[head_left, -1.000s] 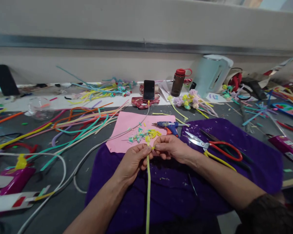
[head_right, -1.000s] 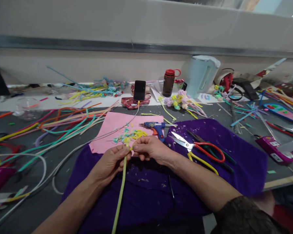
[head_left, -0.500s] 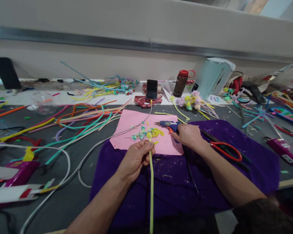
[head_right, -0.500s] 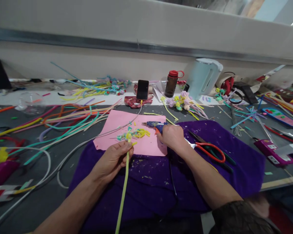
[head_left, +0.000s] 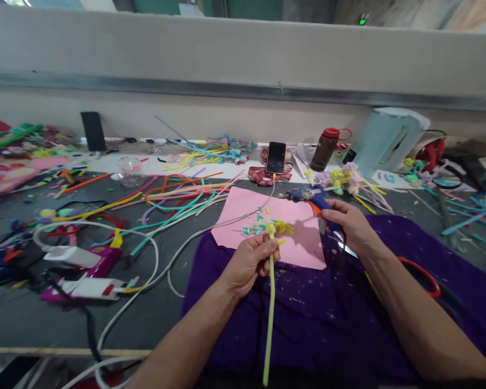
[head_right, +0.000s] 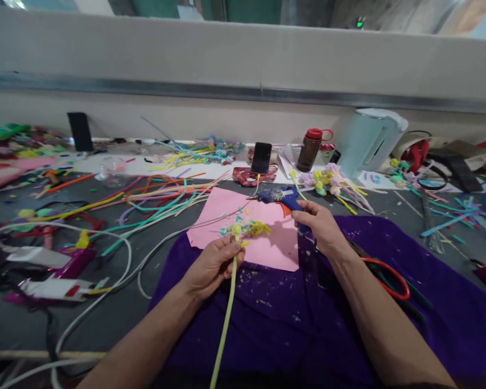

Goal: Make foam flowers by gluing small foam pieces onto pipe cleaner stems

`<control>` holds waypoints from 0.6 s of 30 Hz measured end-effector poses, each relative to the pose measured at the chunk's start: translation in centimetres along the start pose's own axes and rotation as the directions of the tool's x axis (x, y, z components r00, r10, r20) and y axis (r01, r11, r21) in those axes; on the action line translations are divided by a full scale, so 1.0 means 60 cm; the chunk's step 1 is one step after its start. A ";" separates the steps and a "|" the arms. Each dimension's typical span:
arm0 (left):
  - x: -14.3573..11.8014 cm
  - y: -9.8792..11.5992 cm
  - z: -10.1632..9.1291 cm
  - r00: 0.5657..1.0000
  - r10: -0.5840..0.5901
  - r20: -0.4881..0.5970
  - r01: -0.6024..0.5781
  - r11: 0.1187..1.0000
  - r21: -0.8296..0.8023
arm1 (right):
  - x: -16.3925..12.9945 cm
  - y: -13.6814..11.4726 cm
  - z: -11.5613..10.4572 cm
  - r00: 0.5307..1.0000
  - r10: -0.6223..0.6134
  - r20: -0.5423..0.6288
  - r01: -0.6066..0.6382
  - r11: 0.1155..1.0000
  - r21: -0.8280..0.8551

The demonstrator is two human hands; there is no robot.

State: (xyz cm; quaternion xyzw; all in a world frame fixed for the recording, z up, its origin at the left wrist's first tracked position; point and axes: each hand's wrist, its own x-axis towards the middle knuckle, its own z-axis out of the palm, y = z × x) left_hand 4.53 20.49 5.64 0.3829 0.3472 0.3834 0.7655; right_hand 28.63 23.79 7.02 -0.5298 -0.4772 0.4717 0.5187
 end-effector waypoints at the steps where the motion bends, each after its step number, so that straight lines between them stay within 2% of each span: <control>1: -0.001 0.001 0.000 1.000 0.006 0.007 -0.006 1.000 -0.019 | -0.004 -0.003 0.002 1.000 -0.017 0.011 0.016 0.997 0.078; 8: -0.004 0.008 -0.002 0.999 -0.010 0.047 0.014 0.997 -0.073 | -0.039 -0.020 0.016 0.991 0.039 0.129 -0.083 0.932 0.354; 14: -0.005 0.009 -0.005 0.997 -0.027 0.068 0.032 0.996 -0.082 | -0.080 -0.037 0.029 0.977 0.034 0.212 -0.082 0.971 0.223; 18: -0.004 0.007 -0.008 0.993 -0.028 0.112 0.038 0.995 -0.088 | -0.096 -0.034 0.026 0.965 -0.034 0.262 -0.003 0.990 0.138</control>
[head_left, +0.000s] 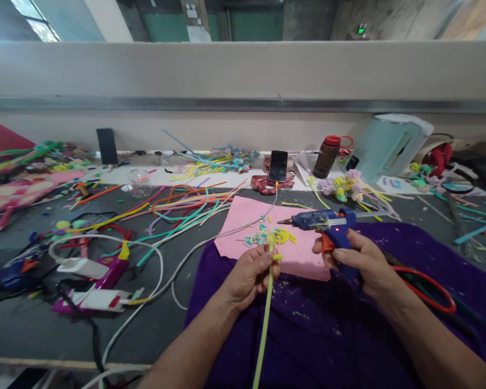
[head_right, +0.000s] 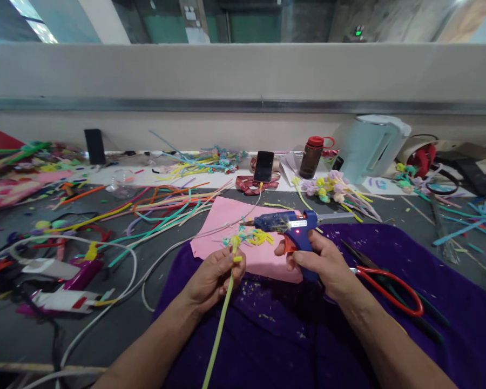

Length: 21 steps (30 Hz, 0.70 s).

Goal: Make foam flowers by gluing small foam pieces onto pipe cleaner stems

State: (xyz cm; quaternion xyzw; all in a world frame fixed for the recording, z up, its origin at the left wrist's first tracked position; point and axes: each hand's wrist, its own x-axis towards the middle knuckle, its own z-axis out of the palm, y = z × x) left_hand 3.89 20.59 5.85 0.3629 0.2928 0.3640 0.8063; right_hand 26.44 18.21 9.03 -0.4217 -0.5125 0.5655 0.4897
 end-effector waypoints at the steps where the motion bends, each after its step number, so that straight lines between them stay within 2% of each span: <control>1: 0.000 0.000 -0.001 1.000 -0.002 0.015 0.002 1.000 0.003 | -0.003 0.002 -0.001 1.000 -0.019 0.005 0.020 1.000 -0.025; 7: -0.001 -0.002 -0.004 0.999 0.006 0.052 -0.008 1.000 0.028 | -0.019 0.010 -0.009 1.000 -0.026 -0.013 0.023 0.984 -0.174; 14: -0.002 -0.003 0.007 0.991 0.080 -0.103 -0.063 0.985 0.158 | -0.038 0.001 -0.006 1.000 0.010 0.011 -0.007 0.960 -0.280; 17: 0.000 -0.003 0.010 0.984 0.100 -0.150 -0.066 0.973 0.220 | -0.044 -0.001 -0.002 0.999 -0.025 0.025 0.032 0.940 -0.339; 21: 0.001 -0.003 0.010 0.978 0.125 -0.166 -0.076 0.959 0.272 | -0.046 0.001 -0.002 0.995 -0.080 0.058 0.098 0.867 -0.489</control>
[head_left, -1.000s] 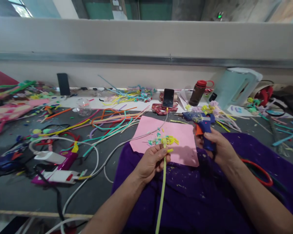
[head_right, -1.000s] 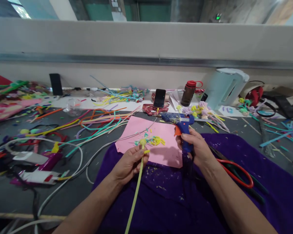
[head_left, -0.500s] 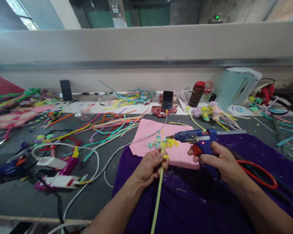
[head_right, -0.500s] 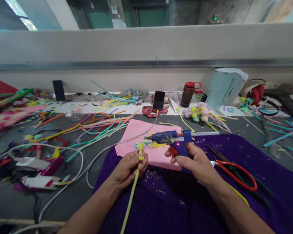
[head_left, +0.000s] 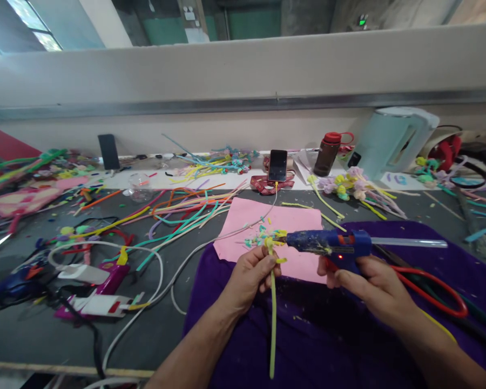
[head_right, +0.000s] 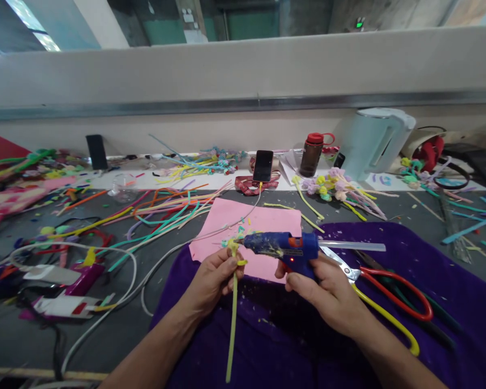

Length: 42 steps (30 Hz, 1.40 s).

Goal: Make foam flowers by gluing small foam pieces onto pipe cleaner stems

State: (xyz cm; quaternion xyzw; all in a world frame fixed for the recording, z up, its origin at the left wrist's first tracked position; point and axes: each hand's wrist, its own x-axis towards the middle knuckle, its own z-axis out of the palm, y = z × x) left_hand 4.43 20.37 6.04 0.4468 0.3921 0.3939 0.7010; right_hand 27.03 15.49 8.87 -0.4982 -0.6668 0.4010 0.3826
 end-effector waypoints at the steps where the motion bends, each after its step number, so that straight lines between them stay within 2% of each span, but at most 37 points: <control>1: 0.000 0.000 0.000 1.000 0.003 -0.006 -0.003 1.000 0.006 | 0.000 0.001 0.000 1.000 -0.013 -0.008 0.013 0.999 -0.035; 8: -0.002 0.002 0.003 0.999 -0.004 -0.035 0.006 0.998 0.061 | -0.002 0.007 0.003 0.998 -0.020 -0.055 0.011 0.988 -0.151; 19: -0.002 0.003 0.005 0.998 -0.020 -0.054 0.023 0.998 0.057 | -0.003 0.009 0.003 0.995 -0.041 -0.090 0.013 0.957 -0.289; 35: -0.002 0.000 0.002 1.000 -0.003 -0.019 0.004 0.998 0.066 | -0.003 0.013 0.007 0.995 -0.045 -0.087 0.015 0.948 -0.319; 42: -0.002 0.001 0.003 0.999 -0.012 -0.046 0.015 0.998 0.060 | 0.000 0.006 0.008 0.994 -0.081 -0.080 0.047 0.932 -0.360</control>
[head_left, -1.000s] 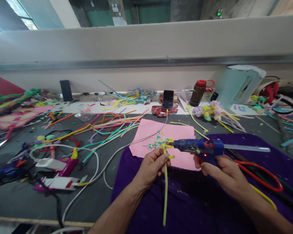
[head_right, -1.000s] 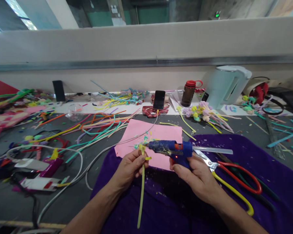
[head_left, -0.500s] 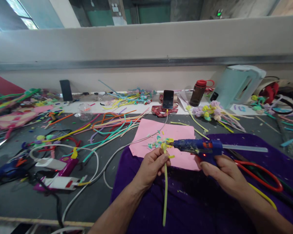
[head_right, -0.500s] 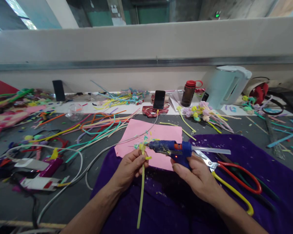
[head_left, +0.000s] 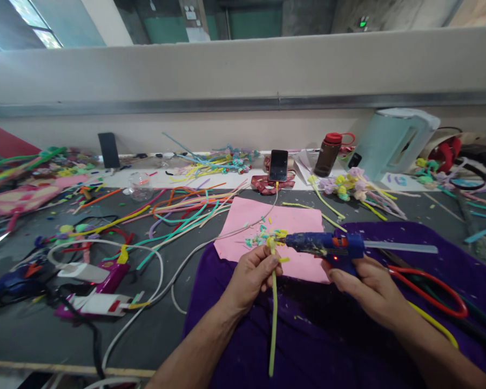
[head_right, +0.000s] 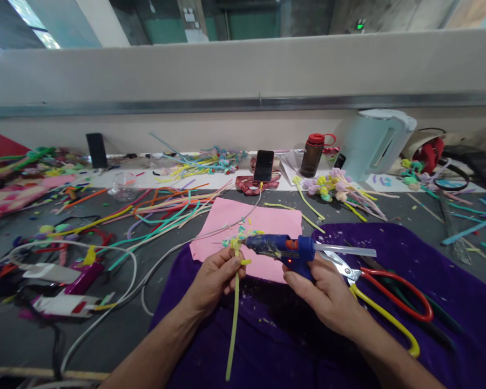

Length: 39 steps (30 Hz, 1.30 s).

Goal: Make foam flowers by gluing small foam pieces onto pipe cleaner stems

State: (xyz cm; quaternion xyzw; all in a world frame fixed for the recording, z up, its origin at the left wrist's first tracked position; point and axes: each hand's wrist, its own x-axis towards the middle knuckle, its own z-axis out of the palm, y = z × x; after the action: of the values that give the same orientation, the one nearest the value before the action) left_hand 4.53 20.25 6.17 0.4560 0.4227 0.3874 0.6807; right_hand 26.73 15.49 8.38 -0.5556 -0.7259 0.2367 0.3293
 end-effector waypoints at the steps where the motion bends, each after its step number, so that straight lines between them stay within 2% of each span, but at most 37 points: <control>1: 0.000 0.000 0.000 1.000 -0.001 -0.001 0.001 1.000 0.000 | 0.000 -0.001 0.000 1.000 0.000 0.001 0.000 1.000 -0.012; 6: 0.001 -0.002 -0.002 1.000 0.007 -0.013 -0.007 1.000 -0.006 | -0.003 -0.001 0.000 1.000 0.013 -0.008 -0.014 0.997 -0.076; 14: 0.004 -0.004 -0.004 0.999 0.015 -0.029 -0.015 1.000 0.004 | -0.004 0.002 -0.002 1.000 -0.008 -0.007 0.008 1.000 -0.021; 21: 0.003 -0.004 -0.003 1.000 0.014 0.009 -0.014 0.999 0.037 | 0.000 0.001 0.001 0.999 -0.015 -0.029 0.015 1.000 0.007; 29: 0.005 -0.004 -0.004 0.999 0.010 -0.032 -0.009 1.000 0.028 | -0.001 -0.001 0.000 0.999 -0.042 -0.005 0.042 0.998 -0.054; 39: 0.003 -0.006 -0.004 1.000 0.011 -0.014 -0.011 0.999 0.034 | 0.000 0.003 0.001 0.999 -0.048 -0.016 0.047 0.998 -0.052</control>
State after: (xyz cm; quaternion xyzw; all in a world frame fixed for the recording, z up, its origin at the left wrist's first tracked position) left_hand 4.44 20.39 5.75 0.4670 0.4317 0.3872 0.6676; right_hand 26.82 15.52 8.20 -0.5484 -0.7420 0.2053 0.3265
